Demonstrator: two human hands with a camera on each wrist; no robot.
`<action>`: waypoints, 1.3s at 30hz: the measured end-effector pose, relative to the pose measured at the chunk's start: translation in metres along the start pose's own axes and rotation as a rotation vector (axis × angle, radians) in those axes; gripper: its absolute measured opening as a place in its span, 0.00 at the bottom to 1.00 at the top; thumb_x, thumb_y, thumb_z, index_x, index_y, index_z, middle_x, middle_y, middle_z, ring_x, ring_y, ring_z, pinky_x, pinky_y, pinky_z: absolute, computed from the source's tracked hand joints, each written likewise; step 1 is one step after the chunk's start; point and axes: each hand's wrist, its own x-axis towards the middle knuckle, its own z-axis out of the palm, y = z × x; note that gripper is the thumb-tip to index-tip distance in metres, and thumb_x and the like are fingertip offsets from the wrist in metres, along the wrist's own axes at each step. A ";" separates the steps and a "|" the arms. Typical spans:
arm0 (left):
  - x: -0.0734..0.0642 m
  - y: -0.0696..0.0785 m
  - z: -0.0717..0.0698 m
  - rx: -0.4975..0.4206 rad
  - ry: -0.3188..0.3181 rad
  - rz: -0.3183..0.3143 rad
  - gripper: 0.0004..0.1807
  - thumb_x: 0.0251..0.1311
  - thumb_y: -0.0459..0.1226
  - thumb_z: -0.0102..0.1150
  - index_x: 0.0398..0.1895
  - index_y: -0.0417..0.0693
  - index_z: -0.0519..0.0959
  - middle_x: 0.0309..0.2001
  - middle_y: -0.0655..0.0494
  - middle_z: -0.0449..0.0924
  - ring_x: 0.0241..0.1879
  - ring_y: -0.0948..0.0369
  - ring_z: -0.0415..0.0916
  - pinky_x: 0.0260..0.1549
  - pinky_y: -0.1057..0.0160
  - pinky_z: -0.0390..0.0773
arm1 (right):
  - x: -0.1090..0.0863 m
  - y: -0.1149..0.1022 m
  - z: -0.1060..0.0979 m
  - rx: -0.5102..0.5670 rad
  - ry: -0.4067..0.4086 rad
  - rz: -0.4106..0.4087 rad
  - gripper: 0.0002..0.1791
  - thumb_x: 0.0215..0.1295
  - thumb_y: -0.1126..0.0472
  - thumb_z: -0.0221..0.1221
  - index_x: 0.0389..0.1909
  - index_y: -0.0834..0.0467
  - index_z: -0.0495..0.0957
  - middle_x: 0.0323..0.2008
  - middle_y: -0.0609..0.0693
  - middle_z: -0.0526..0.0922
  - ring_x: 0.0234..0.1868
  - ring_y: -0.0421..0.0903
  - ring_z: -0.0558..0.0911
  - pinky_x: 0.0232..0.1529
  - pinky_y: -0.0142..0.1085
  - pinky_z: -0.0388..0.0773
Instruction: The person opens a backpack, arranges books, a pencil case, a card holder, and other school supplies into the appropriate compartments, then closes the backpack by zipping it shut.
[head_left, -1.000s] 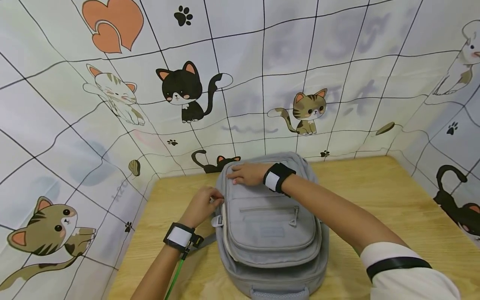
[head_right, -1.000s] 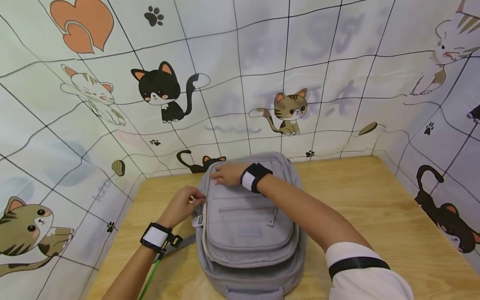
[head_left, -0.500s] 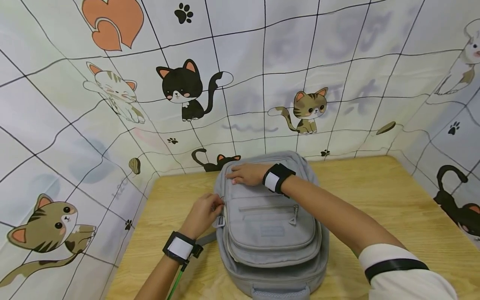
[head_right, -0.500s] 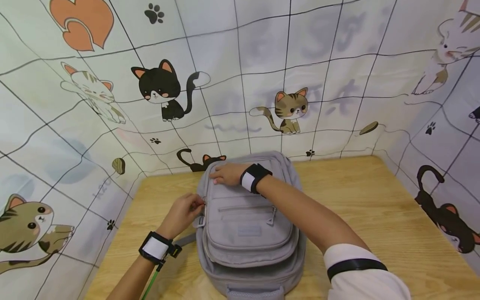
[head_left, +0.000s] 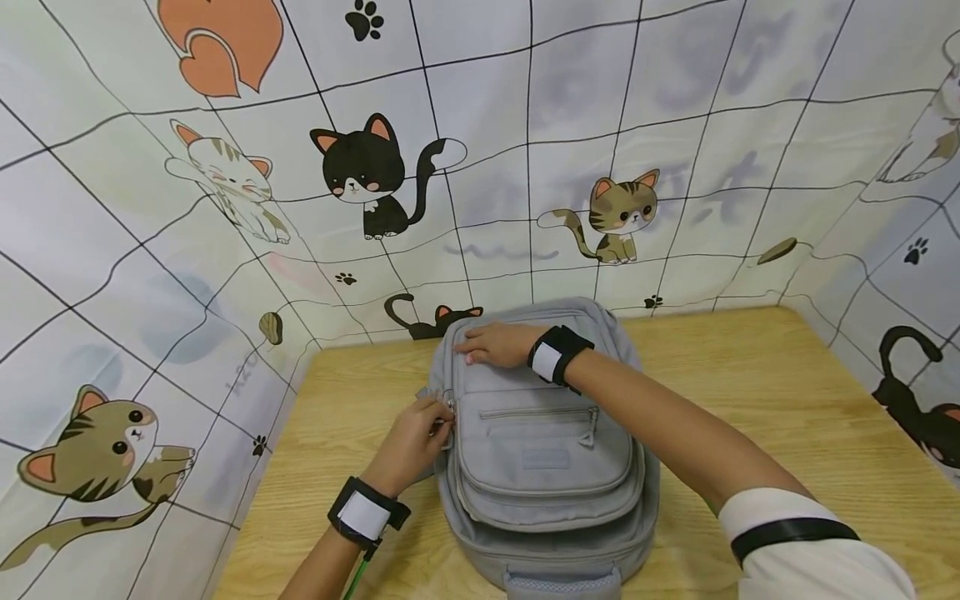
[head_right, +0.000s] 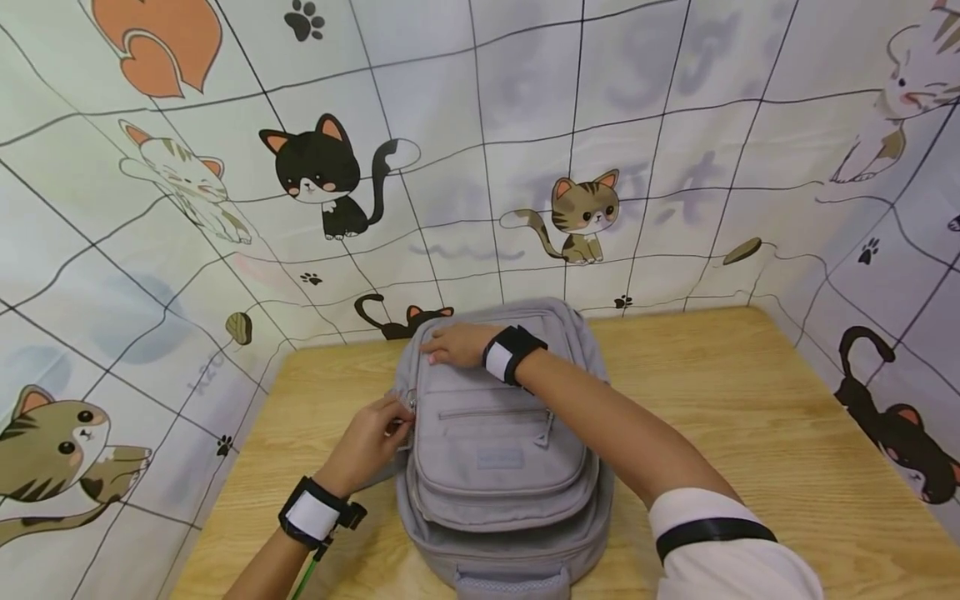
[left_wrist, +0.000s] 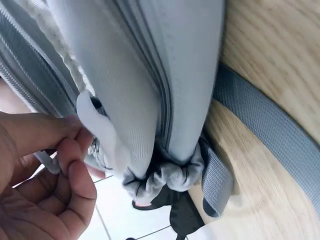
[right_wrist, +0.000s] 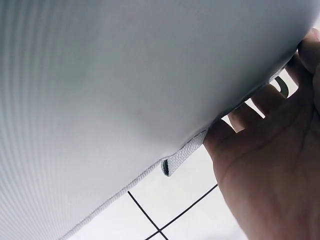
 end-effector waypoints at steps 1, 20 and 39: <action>-0.003 0.002 -0.002 -0.014 0.007 -0.010 0.03 0.57 0.29 0.62 0.31 0.46 0.81 0.35 0.59 0.77 0.33 0.69 0.76 0.30 0.75 0.77 | 0.000 0.001 0.000 -0.001 0.000 0.004 0.28 0.75 0.45 0.38 0.72 0.48 0.58 0.74 0.58 0.54 0.75 0.58 0.53 0.73 0.50 0.50; -0.043 0.035 -0.001 -0.148 0.019 -0.078 0.08 0.55 0.29 0.63 0.29 0.54 0.79 0.34 0.65 0.76 0.33 0.73 0.75 0.30 0.75 0.77 | -0.001 0.003 -0.006 0.023 -0.018 0.022 0.28 0.75 0.46 0.39 0.72 0.49 0.57 0.74 0.59 0.53 0.75 0.57 0.53 0.73 0.49 0.51; -0.083 0.072 0.003 -0.290 0.053 0.050 0.05 0.60 0.30 0.59 0.29 0.49 0.78 0.33 0.61 0.77 0.31 0.74 0.72 0.29 0.78 0.75 | 0.006 0.003 -0.001 0.041 -0.020 0.024 0.27 0.76 0.45 0.38 0.72 0.46 0.57 0.74 0.58 0.52 0.75 0.56 0.52 0.74 0.49 0.50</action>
